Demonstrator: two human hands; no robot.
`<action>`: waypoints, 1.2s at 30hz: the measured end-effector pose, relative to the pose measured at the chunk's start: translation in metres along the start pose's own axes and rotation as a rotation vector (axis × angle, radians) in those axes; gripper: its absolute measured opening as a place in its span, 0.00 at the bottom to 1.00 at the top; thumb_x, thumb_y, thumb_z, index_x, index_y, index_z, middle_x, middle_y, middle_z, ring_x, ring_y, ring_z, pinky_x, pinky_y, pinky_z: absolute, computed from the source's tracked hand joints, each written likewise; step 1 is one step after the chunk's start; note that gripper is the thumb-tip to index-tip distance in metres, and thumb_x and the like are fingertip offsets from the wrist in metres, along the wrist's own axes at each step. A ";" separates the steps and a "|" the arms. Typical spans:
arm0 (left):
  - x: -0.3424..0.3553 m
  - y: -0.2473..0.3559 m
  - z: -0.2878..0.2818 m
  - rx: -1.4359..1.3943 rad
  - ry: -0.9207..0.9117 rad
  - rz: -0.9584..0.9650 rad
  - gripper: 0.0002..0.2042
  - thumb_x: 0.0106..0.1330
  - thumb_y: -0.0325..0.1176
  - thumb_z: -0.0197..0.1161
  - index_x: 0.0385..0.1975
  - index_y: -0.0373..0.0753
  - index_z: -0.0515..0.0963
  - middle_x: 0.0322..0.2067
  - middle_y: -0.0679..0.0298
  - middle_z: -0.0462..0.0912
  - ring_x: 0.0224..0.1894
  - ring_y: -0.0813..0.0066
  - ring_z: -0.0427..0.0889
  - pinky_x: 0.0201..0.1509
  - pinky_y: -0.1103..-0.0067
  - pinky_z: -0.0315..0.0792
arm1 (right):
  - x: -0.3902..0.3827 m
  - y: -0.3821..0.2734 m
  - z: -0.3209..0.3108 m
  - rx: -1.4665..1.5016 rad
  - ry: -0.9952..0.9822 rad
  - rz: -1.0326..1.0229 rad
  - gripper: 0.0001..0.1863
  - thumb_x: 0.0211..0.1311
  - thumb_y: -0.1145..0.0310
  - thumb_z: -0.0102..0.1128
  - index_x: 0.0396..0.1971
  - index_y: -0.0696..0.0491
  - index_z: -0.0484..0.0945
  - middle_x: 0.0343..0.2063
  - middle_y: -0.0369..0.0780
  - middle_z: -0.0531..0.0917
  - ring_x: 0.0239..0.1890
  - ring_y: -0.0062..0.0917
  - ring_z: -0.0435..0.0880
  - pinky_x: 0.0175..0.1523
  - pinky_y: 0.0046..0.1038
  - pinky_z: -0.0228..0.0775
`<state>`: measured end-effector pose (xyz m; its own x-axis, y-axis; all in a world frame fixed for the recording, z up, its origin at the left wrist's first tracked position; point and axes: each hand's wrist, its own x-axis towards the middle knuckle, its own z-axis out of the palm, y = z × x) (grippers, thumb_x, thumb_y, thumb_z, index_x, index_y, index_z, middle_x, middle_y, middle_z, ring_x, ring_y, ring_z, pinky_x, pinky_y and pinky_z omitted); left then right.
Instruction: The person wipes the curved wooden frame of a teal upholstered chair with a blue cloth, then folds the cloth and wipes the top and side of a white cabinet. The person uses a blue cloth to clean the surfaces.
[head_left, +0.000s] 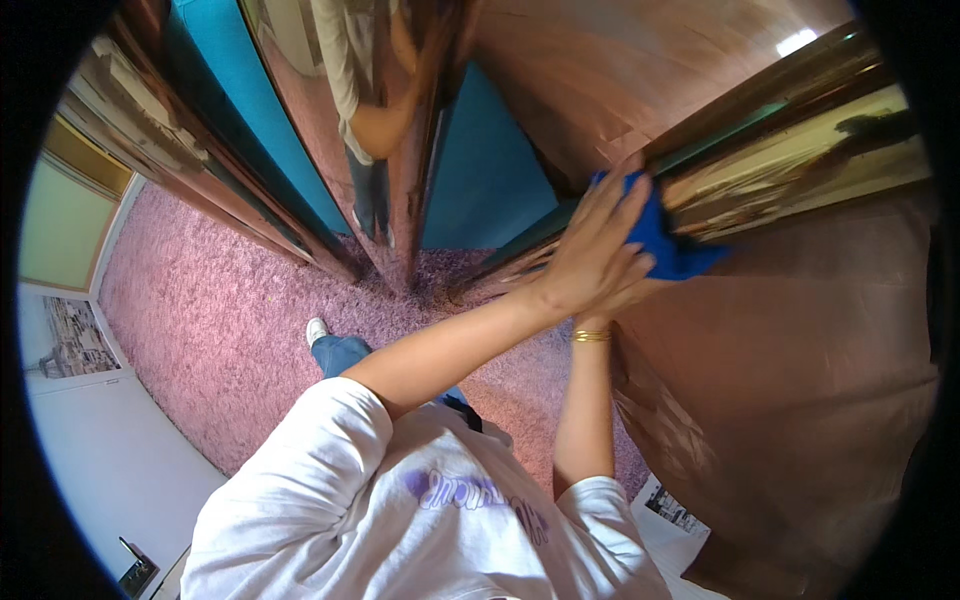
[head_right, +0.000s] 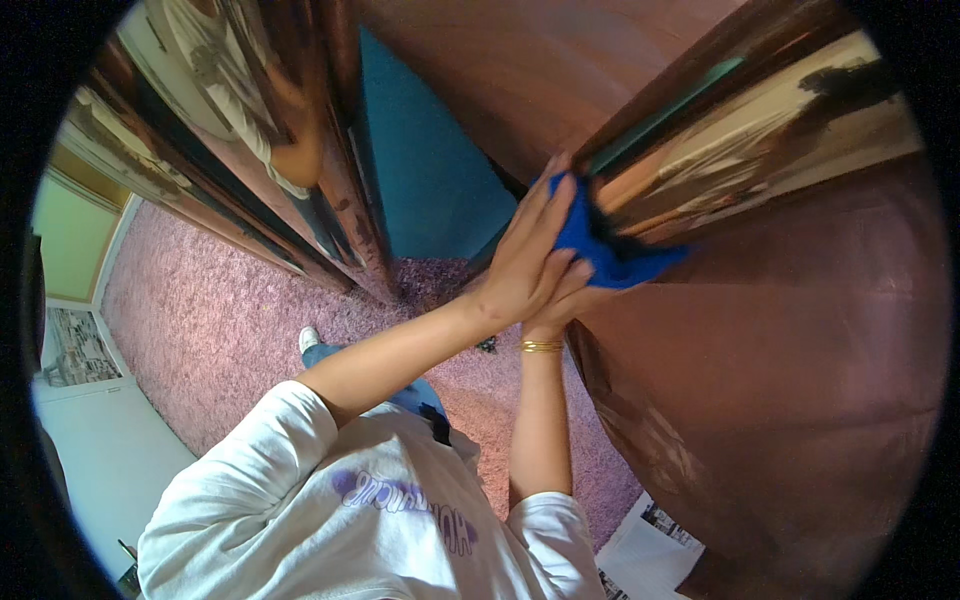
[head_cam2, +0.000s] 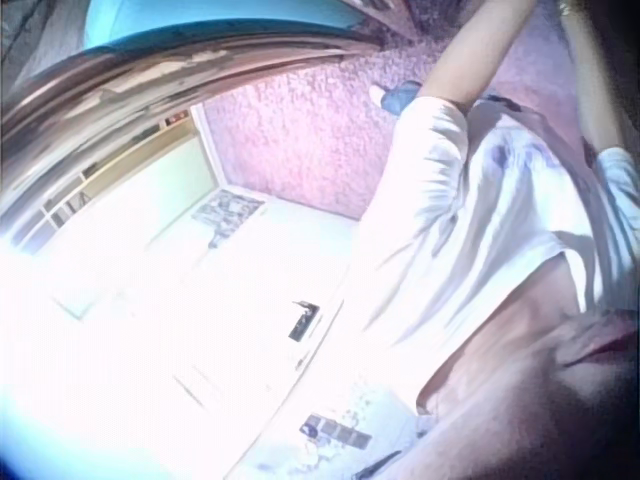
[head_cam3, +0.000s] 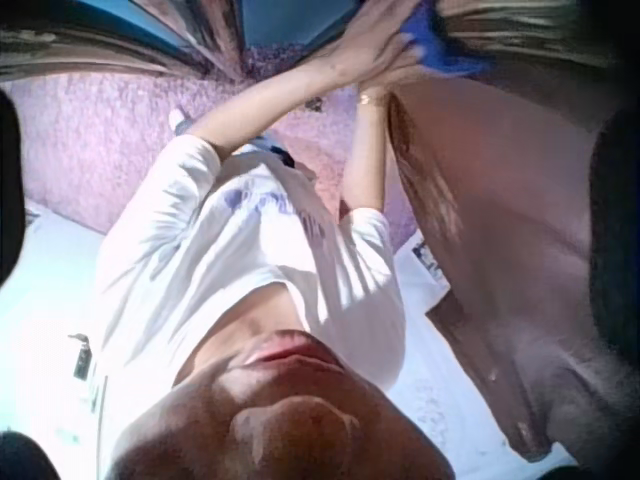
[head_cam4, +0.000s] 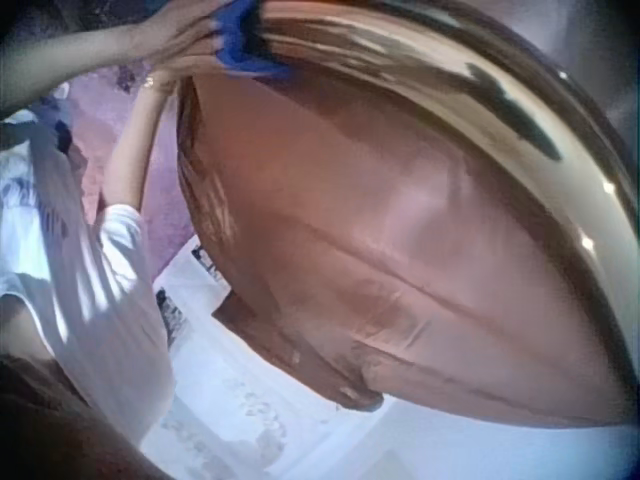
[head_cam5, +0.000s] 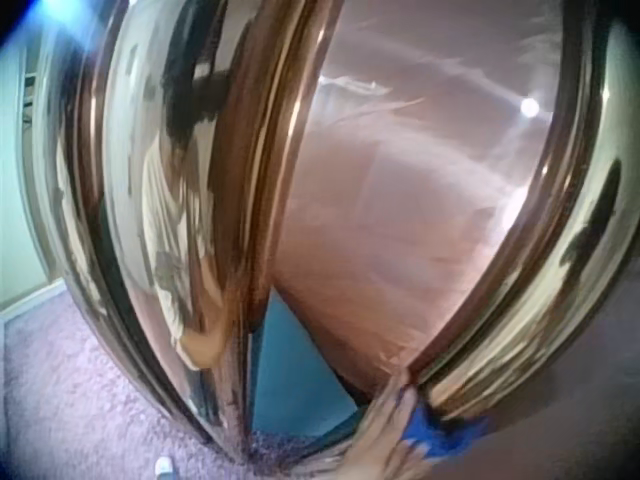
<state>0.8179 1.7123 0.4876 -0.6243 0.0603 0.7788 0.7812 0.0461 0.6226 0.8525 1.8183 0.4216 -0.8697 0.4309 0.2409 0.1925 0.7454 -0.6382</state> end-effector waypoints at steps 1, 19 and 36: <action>-0.022 -0.014 0.001 0.013 -0.004 -0.056 0.36 0.52 0.28 0.58 0.62 0.35 0.50 0.63 0.47 0.47 0.65 0.48 0.48 0.66 0.64 0.46 | -0.008 0.003 0.014 0.052 0.018 -0.003 0.40 0.61 0.49 0.47 0.61 0.61 0.42 0.57 0.55 0.55 0.59 0.48 0.55 0.60 0.43 0.50; -0.014 -0.017 0.000 -0.060 0.030 -0.098 0.34 0.54 0.23 0.52 0.62 0.32 0.47 0.62 0.46 0.50 0.64 0.49 0.49 0.67 0.66 0.45 | -0.012 -0.020 0.023 0.503 0.385 -0.255 0.45 0.62 0.48 0.44 0.61 0.65 0.34 0.60 0.59 0.47 0.62 0.46 0.51 0.63 0.41 0.43; -0.181 -0.050 -0.030 0.026 -0.212 -0.898 0.23 0.60 0.34 0.54 0.55 0.31 0.63 0.52 0.45 0.67 0.55 0.51 0.66 0.57 0.70 0.62 | -0.125 0.026 0.080 0.537 -0.072 0.164 0.29 0.65 0.59 0.41 0.59 0.63 0.53 0.55 0.54 0.63 0.57 0.41 0.64 0.60 0.34 0.52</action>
<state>0.8923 1.6694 0.3176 -0.9846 0.1725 -0.0277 0.0050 0.1864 0.9825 0.9302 1.7433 0.3168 -0.8804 0.4692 0.0691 0.0857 0.3007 -0.9499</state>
